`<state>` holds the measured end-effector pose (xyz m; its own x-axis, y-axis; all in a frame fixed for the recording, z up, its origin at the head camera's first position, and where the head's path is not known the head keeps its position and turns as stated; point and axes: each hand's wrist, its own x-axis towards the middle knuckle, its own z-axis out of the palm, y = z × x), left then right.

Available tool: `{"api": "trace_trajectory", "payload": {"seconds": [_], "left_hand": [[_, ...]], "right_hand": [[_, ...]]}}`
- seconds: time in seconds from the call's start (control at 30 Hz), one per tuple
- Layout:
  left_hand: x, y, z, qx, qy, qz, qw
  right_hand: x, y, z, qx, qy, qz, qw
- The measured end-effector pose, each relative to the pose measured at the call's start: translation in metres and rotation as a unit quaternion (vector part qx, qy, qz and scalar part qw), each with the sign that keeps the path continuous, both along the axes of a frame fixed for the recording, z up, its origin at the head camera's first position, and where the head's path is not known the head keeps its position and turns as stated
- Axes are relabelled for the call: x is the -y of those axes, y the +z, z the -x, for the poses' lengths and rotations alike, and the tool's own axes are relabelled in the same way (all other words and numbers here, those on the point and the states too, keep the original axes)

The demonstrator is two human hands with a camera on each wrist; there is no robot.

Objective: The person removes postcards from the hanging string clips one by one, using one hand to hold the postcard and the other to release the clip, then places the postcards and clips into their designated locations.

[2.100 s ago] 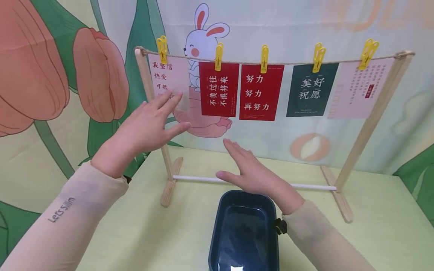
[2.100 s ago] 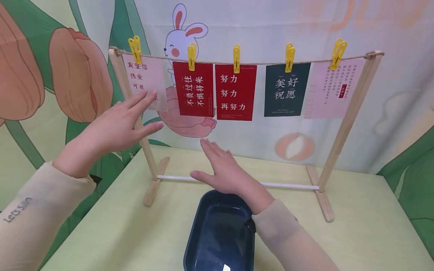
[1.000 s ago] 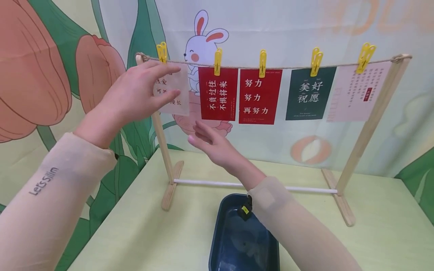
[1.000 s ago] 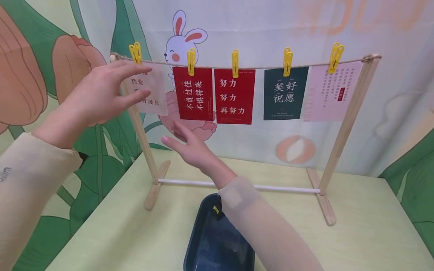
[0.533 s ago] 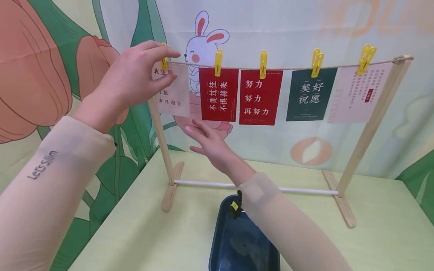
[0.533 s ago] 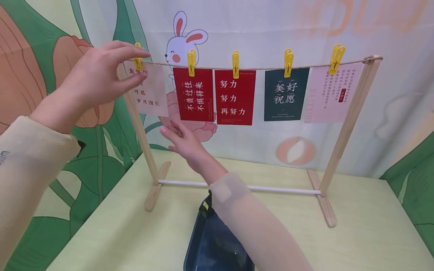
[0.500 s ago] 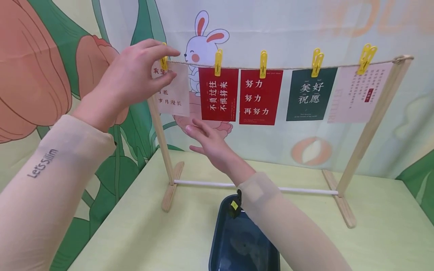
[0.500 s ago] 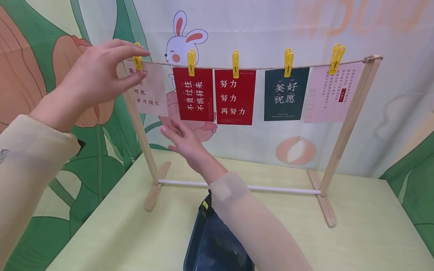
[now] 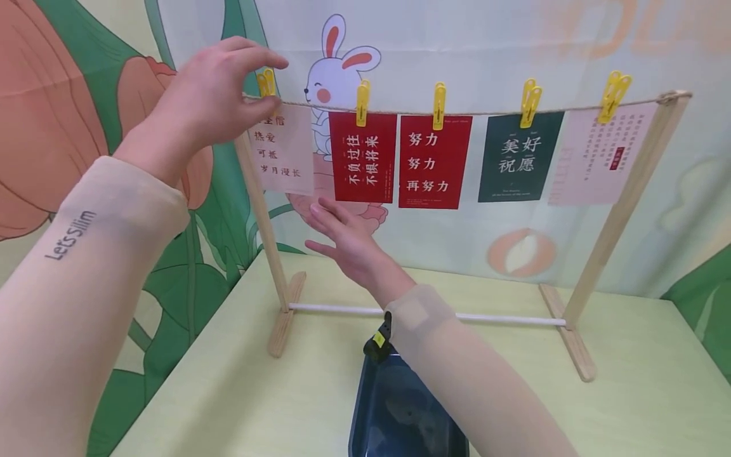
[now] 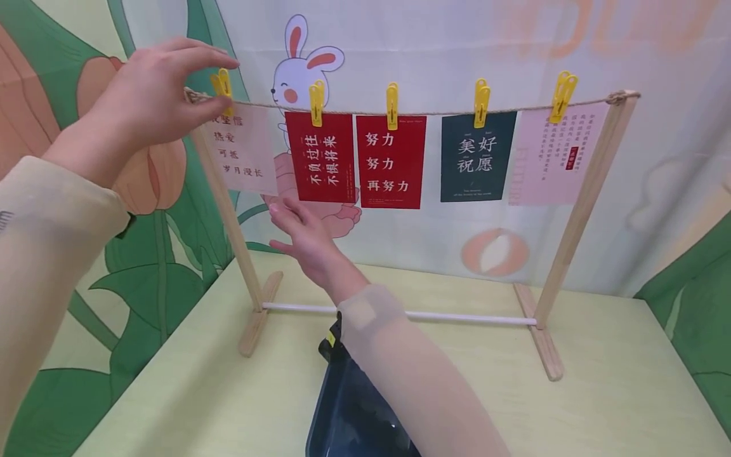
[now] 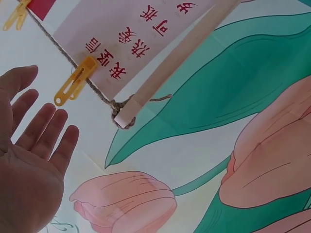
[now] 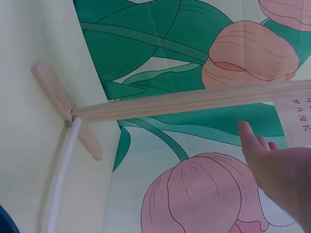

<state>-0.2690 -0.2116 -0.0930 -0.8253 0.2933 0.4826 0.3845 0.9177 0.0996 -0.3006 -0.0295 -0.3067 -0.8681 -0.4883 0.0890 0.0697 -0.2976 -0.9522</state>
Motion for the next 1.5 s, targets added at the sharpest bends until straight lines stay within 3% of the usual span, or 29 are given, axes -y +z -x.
{"api": "trace_trajectory", "payload": {"seconds": [0.23,0.57,0.83,1.23,1.5], "left_hand": [[0.006,0.005,0.011,0.04,0.018,0.002,0.9991],[0.006,0.012,0.024,0.078,0.038,0.032,0.9957],[0.003,0.017,0.028,0.112,0.043,0.035,0.9922],[0.004,0.019,0.03,0.125,0.046,0.02,0.9909],[0.006,0.019,0.032,0.137,0.029,-0.003,0.9902]], "right_hand": [[0.016,0.0,0.001,0.036,-0.003,0.038,0.9986],[0.036,0.002,0.004,0.037,-0.01,0.089,0.9953],[0.04,0.003,0.004,0.044,-0.027,0.118,0.9917],[0.04,0.005,0.007,0.05,-0.04,0.129,0.9896],[0.04,0.006,0.007,0.044,-0.048,0.11,0.9918]]}}
